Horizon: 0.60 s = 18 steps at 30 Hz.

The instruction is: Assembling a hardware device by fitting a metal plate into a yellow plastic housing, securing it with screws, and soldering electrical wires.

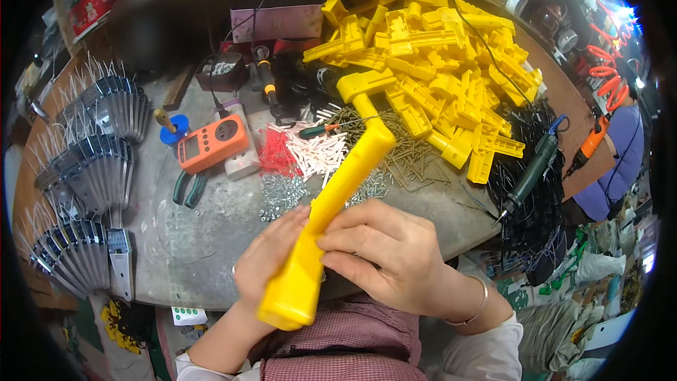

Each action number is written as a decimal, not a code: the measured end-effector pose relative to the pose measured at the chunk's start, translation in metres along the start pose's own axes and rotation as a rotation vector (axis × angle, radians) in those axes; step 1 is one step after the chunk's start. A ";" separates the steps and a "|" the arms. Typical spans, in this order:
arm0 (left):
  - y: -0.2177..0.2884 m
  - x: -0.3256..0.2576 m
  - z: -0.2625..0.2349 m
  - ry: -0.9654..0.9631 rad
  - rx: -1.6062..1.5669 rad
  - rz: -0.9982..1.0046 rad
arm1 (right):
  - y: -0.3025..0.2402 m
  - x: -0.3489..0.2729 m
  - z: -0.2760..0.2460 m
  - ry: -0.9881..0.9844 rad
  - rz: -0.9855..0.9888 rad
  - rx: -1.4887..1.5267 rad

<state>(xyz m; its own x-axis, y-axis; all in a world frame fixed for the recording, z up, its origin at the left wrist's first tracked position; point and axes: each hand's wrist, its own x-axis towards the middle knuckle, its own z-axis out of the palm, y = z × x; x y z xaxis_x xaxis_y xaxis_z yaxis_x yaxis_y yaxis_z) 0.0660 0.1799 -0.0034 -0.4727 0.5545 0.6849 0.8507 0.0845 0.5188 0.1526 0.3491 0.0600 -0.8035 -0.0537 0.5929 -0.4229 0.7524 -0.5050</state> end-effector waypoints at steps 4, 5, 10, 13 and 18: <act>-0.003 -0.002 -0.031 -0.138 -0.649 -0.606 | -0.003 0.013 -0.026 -0.081 -0.200 -0.482; -0.001 0.015 -0.043 -0.307 -0.735 -0.688 | -0.008 0.015 -0.025 -0.122 -0.222 -0.600; -0.014 0.040 -0.040 -0.552 -0.976 -0.856 | 0.017 0.011 -0.022 -0.385 -0.112 -0.637; -0.043 0.013 -0.033 -0.462 -0.148 -0.242 | 0.041 -0.013 -0.028 -0.472 0.027 -0.638; -0.026 -0.018 0.006 -0.549 0.054 -0.162 | 0.048 -0.025 -0.007 -0.577 0.065 -0.656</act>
<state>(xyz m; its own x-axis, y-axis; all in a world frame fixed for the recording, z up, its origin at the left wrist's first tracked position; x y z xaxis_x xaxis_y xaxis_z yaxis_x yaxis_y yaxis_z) 0.0535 0.1724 -0.0321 -0.4218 0.8782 0.2256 0.7946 0.2382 0.5584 0.1550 0.3913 0.0257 -0.9792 -0.1882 0.0761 -0.1855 0.9818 0.0412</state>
